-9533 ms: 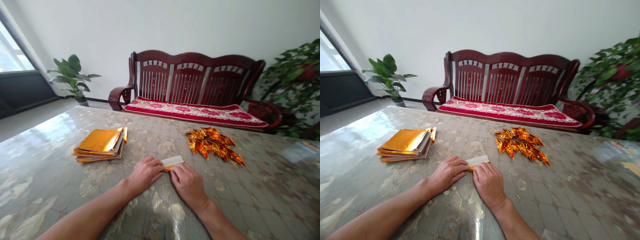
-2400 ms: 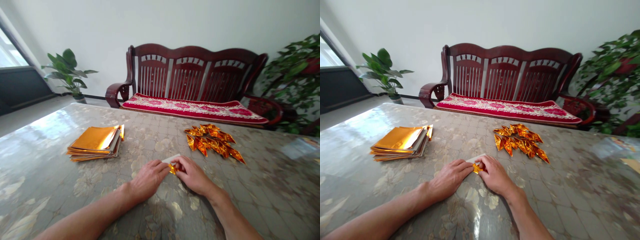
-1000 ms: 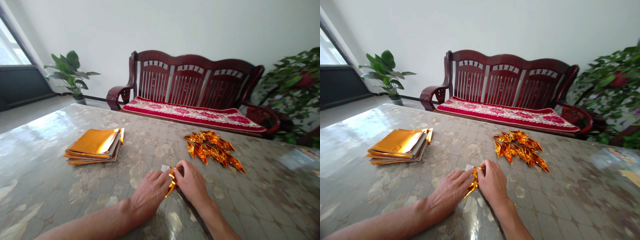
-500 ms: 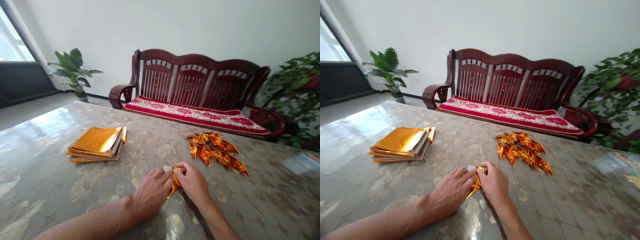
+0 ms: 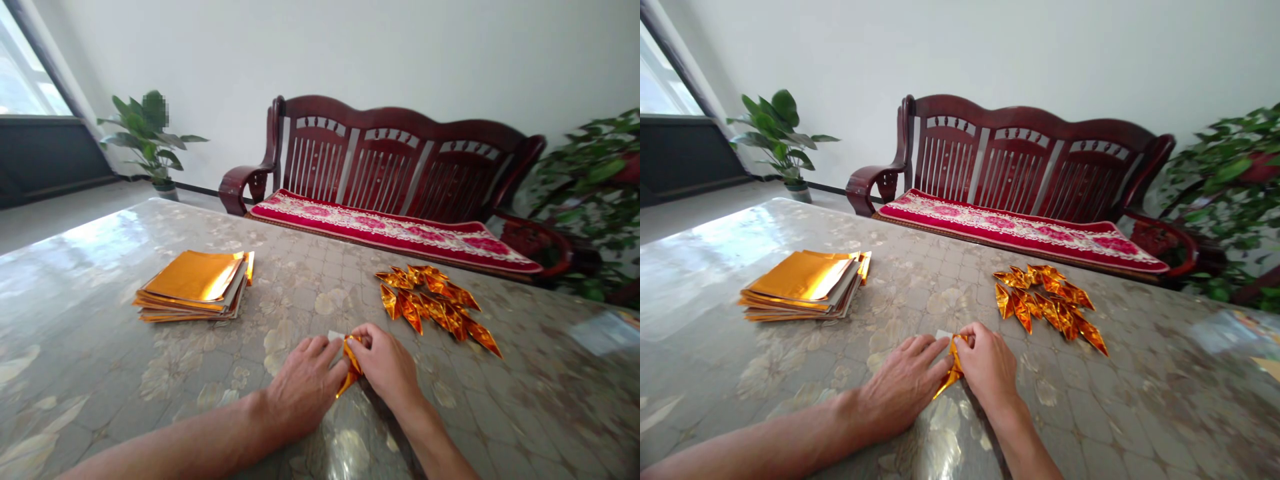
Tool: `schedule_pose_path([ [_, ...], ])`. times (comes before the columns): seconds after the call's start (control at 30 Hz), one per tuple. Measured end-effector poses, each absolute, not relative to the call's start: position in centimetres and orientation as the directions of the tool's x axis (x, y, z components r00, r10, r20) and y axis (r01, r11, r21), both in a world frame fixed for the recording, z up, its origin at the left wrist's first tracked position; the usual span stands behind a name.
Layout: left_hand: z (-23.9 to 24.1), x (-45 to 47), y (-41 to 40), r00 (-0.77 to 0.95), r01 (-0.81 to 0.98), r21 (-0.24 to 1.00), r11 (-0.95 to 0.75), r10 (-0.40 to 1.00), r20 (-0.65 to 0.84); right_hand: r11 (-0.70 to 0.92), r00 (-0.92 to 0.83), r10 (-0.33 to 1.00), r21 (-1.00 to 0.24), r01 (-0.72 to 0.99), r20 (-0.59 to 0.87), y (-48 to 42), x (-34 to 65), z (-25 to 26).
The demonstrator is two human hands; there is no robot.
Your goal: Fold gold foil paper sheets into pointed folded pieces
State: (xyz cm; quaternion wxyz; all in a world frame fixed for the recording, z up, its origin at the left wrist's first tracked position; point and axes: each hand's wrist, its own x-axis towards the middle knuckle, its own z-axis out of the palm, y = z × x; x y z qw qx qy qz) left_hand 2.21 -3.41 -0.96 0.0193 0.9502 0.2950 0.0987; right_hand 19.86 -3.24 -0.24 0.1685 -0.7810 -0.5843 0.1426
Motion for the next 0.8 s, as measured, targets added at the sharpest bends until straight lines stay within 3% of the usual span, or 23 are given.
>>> schedule_pose_path([
  [0.4, -1.2, 2.1, -3.3, 0.815, 0.542, 0.085, -0.836, 0.547, 0.191, -0.298, 0.293, 0.953, -0.403, 0.865, -0.076, -3.1, 19.5, 0.3],
  [0.6, -1.2, 2.1, -3.3, 0.802, 0.555, 0.086, -0.827, 0.56, 0.207, -0.213, 0.253, 0.966, -0.414, 0.885, 0.044, -3.3, 18.8, -0.5],
  [0.8, -1.4, 2.1, -3.3, 0.793, 0.563, 0.086, -0.822, 0.567, 0.222, -0.014, 0.108, 0.958, -0.331, 0.944, 0.266, -3.5, 18.9, -1.5],
])
